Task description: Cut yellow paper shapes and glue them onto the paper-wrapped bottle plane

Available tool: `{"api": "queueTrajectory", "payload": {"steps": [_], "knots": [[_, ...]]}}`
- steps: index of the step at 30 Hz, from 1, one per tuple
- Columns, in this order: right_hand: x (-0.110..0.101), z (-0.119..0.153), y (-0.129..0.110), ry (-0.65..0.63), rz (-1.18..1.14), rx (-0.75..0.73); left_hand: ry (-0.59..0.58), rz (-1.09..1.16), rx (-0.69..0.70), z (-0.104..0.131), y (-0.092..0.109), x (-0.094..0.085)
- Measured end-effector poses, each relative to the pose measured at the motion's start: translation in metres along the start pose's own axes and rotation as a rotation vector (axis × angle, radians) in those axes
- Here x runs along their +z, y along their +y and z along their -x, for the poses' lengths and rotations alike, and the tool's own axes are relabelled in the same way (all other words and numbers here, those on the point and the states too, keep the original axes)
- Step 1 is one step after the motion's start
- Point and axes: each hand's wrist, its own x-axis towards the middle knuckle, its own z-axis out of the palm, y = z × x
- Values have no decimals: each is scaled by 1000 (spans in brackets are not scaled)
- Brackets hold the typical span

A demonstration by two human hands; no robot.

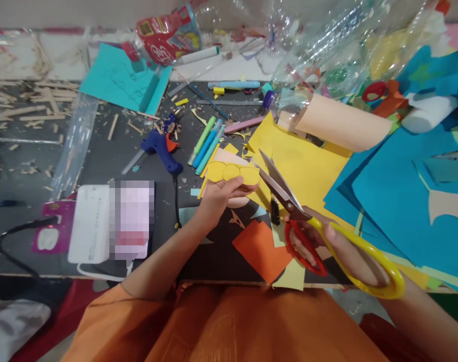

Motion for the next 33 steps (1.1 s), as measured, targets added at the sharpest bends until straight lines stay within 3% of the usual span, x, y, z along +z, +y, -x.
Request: {"api": "queueTrajectory", "payload": {"steps": [6,33], "knots": [[4,-12,-3,-9,-13,38,-22,-53,-67,-1,-2,-2],[5,-17,1,-21,-15,7,-11,-39,-9,-1,2,0]]}}
